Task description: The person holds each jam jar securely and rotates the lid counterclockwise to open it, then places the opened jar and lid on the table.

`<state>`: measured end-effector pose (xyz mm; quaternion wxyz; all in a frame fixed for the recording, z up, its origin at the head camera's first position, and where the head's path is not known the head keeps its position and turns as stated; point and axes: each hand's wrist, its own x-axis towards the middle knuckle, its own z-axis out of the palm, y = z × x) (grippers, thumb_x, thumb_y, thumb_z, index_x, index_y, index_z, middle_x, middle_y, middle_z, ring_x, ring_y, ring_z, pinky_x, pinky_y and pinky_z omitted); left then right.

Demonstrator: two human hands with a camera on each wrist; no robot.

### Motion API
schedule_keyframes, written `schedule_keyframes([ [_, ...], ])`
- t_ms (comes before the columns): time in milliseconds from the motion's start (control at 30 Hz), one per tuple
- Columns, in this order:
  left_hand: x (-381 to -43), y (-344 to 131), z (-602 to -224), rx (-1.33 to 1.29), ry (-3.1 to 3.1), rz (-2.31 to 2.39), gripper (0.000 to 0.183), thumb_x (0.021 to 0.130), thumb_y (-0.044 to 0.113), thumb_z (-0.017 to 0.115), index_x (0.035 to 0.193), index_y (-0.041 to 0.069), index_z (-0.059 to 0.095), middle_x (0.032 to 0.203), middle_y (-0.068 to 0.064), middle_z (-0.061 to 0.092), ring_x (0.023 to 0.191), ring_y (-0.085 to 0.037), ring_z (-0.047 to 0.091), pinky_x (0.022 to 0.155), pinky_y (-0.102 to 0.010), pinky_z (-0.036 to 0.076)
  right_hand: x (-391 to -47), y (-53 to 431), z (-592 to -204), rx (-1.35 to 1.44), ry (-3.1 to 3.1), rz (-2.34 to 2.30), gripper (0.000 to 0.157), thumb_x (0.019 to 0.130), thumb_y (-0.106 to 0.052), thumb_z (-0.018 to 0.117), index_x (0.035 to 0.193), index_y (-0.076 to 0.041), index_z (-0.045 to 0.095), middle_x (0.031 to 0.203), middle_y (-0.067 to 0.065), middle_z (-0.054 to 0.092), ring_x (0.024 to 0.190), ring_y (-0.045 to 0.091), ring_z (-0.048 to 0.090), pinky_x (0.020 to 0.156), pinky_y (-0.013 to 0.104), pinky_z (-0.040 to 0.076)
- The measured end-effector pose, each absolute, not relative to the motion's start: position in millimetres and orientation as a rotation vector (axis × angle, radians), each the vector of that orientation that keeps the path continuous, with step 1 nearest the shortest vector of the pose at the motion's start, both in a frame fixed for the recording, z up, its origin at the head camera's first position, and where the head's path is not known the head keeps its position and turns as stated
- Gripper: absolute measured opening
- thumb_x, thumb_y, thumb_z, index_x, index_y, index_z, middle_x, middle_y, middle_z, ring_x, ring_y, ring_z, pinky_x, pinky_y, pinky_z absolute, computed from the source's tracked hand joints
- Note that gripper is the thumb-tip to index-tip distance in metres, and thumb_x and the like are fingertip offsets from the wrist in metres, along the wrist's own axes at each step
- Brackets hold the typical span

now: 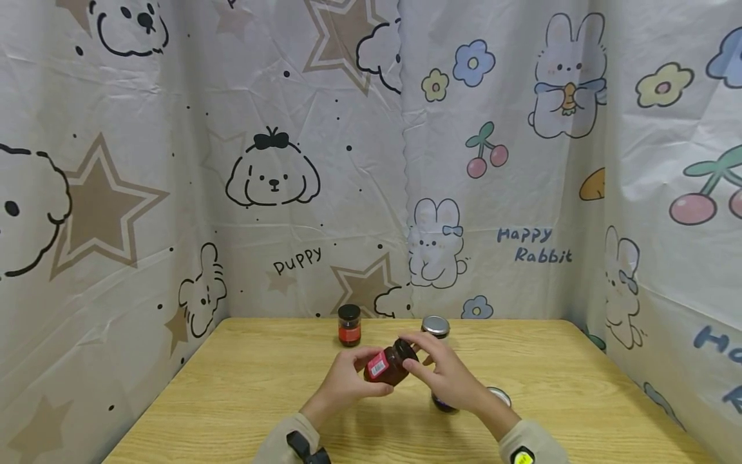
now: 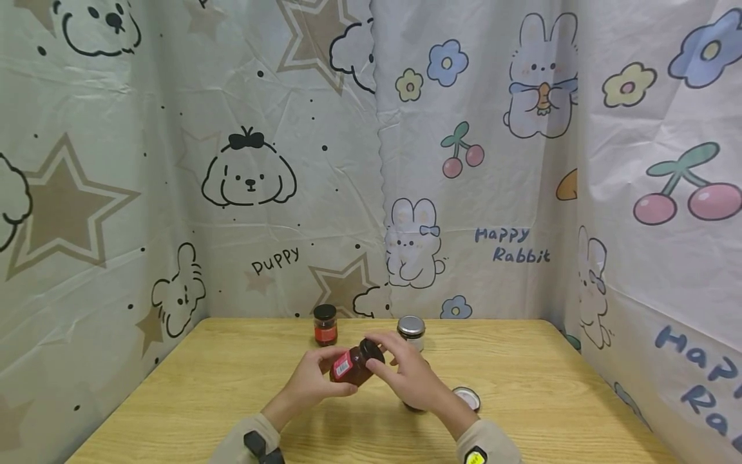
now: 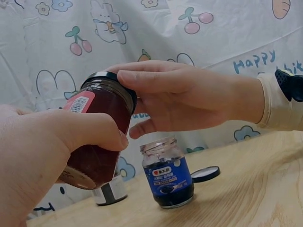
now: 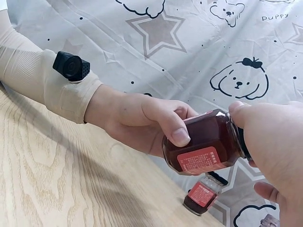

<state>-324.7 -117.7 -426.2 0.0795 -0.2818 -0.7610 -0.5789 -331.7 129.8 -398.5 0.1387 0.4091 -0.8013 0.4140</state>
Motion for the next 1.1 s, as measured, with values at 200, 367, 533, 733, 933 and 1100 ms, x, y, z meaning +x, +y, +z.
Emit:
schedule_keyframes([
  [200, -327.7, -119.5, -427.3, -0.825, -2.271, -1.752, 0.054, 0.077, 0.011, 0.091, 0.127, 0.004, 0.071, 0.121, -0.005, 0.071, 0.112, -0.02, 0.067, 0.096, -0.031, 0.052, -331.3, 128.7, -399.1, 1.273, -2.27, 1.239, 0.044, 0.106, -0.019, 0.062, 0.149, -0.021, 0.054, 0.148, 0.005, 0.054, 0.126, 0.023, 0.054, 0.085, 0.038, 0.055],
  [367, -328.5, -119.5, -426.4, -0.816, -2.269, -1.742, 0.055, 0.076, 0.012, 0.091, 0.127, 0.003, 0.071, 0.12, -0.006, 0.071, 0.112, -0.021, 0.067, 0.097, -0.035, 0.052, -331.1, 129.1, -398.8, 1.325, -2.241, 1.269, 0.046, 0.106, -0.016, 0.06, 0.151, -0.019, 0.052, 0.15, 0.011, 0.052, 0.129, 0.024, 0.053, 0.087, 0.039, 0.055],
  [533, -329.0, -120.0, -427.1, -0.82, -2.27, -1.739, 0.055, 0.076, 0.012, 0.091, 0.127, 0.002, 0.071, 0.12, -0.006, 0.072, 0.112, -0.022, 0.067, 0.097, -0.036, 0.052, -331.3, 129.5, -399.9, 1.388, -2.22, 1.295, 0.047, 0.107, -0.011, 0.057, 0.153, -0.016, 0.049, 0.154, 0.009, 0.048, 0.136, 0.027, 0.049, 0.092, 0.046, 0.055],
  [733, -329.5, -119.7, -428.0, -0.833, -2.267, -1.727, 0.056, 0.076, 0.012, 0.091, 0.126, 0.002, 0.071, 0.12, -0.006, 0.072, 0.111, -0.021, 0.068, 0.097, -0.032, 0.052, -330.0, 129.7, -399.7, 1.404, -2.224, 1.36, 0.046, 0.108, -0.011, 0.054, 0.153, -0.018, 0.049, 0.156, 0.005, 0.045, 0.142, 0.026, 0.042, 0.101, 0.056, 0.048],
  [933, -327.5, -117.8, -427.3, -0.838, -2.26, -1.752, 0.055, 0.076, 0.01, 0.092, 0.126, 0.003, 0.071, 0.119, -0.005, 0.072, 0.112, -0.021, 0.068, 0.098, -0.034, 0.052, -328.9, 128.0, -399.3, 1.348, -2.204, 1.366, 0.044, 0.103, -0.009, 0.062, 0.146, -0.019, 0.055, 0.151, 0.006, 0.05, 0.134, 0.026, 0.05, 0.095, 0.047, 0.053],
  [1100, -325.5, -117.1, -426.3, -0.828, -2.271, -1.738, 0.055, 0.077, 0.01, 0.092, 0.127, 0.004, 0.07, 0.121, -0.004, 0.072, 0.115, -0.022, 0.067, 0.103, -0.04, 0.049, -328.8, 126.8, -398.9, 1.248, -2.242, 1.31, 0.038, 0.103, -0.019, 0.066, 0.14, -0.024, 0.058, 0.146, 0.003, 0.056, 0.117, 0.022, 0.06, 0.083, 0.037, 0.054],
])
